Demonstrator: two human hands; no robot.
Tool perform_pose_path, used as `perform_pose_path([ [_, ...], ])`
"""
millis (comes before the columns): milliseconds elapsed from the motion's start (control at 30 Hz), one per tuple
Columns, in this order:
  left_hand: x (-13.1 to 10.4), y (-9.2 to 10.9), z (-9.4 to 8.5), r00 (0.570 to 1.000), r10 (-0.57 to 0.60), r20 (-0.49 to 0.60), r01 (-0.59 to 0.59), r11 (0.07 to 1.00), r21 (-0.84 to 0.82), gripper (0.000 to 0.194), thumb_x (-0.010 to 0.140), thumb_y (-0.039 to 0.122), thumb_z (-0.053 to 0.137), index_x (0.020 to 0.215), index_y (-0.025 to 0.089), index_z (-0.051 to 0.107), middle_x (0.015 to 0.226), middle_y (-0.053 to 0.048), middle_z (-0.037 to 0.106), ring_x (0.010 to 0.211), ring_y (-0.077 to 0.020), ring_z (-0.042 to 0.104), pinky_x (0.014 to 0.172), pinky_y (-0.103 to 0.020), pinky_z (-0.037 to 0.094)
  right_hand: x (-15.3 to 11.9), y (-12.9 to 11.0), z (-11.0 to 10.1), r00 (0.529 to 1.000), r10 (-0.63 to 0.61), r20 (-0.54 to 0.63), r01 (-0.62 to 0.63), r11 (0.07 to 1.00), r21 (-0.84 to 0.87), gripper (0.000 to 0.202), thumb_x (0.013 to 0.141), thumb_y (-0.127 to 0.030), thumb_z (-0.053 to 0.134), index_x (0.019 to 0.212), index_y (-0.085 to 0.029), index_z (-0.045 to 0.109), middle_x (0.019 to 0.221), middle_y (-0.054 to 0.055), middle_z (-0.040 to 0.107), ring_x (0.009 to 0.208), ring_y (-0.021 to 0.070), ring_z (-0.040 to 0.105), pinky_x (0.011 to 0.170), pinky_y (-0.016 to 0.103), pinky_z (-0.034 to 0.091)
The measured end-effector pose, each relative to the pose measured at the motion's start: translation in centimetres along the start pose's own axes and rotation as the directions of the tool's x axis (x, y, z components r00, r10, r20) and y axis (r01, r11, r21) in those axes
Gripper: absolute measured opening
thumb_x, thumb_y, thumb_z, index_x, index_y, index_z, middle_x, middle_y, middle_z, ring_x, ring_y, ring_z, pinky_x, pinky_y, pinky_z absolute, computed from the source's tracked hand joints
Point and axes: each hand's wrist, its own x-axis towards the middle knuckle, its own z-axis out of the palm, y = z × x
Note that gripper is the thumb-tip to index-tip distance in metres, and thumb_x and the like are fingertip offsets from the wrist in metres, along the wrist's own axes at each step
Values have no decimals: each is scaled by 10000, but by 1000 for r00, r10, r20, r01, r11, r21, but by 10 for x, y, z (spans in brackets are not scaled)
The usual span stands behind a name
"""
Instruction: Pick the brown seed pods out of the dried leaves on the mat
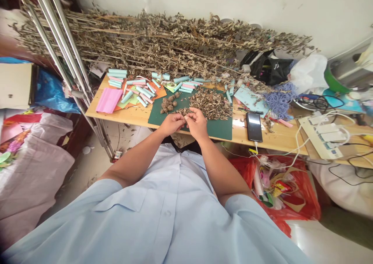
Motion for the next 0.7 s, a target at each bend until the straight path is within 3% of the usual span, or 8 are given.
perform_pose_path([
  [333, 0, 0, -2, 999, -25, -29, 25, 1000, -16, 219, 829, 361, 613, 734, 165, 614, 522, 32, 533, 430, -82, 455, 463, -216, 333, -2, 7, -4, 992, -29, -124, 29, 1000, -5, 372, 836, -437, 649, 1135, -227, 588, 873, -2, 669, 524, 86, 516, 514, 251, 462],
  [533, 0, -3, 1, 994, -15, -107, 14, 1000, -8, 203, 836, 349, 609, 747, 168, 627, 501, 30, 538, 440, -91, 464, 475, -217, 348, -40, 8, -16, 998, -44, 43, 48, 993, -112, 297, 812, -385, 686, 1053, -212, 672, 844, 4, 686, 581, 108, 545, 546, 253, 468],
  [633, 1, -5, 2, 992, 1, -124, 0, 1000, 8, 182, 831, 334, 613, 767, 166, 640, 530, 24, 568, 480, -97, 515, 509, -212, 380, -60, 12, -22, 984, -30, 174, 73, 967, -243, 213, 822, -357, 679, 989, -228, 704, 838, 6, 700, 593, 127, 550, 582, 276, 484],
  [700, 0, -5, 3, 992, 2, -128, 0, 1000, 9, 178, 834, 334, 611, 797, 166, 656, 551, 17, 592, 506, -103, 549, 529, -210, 396, -65, 15, -29, 980, -67, 185, 128, 931, -343, 157, 834, -345, 673, 939, -240, 722, 860, 19, 717, 634, 151, 580, 638, 305, 506],
])
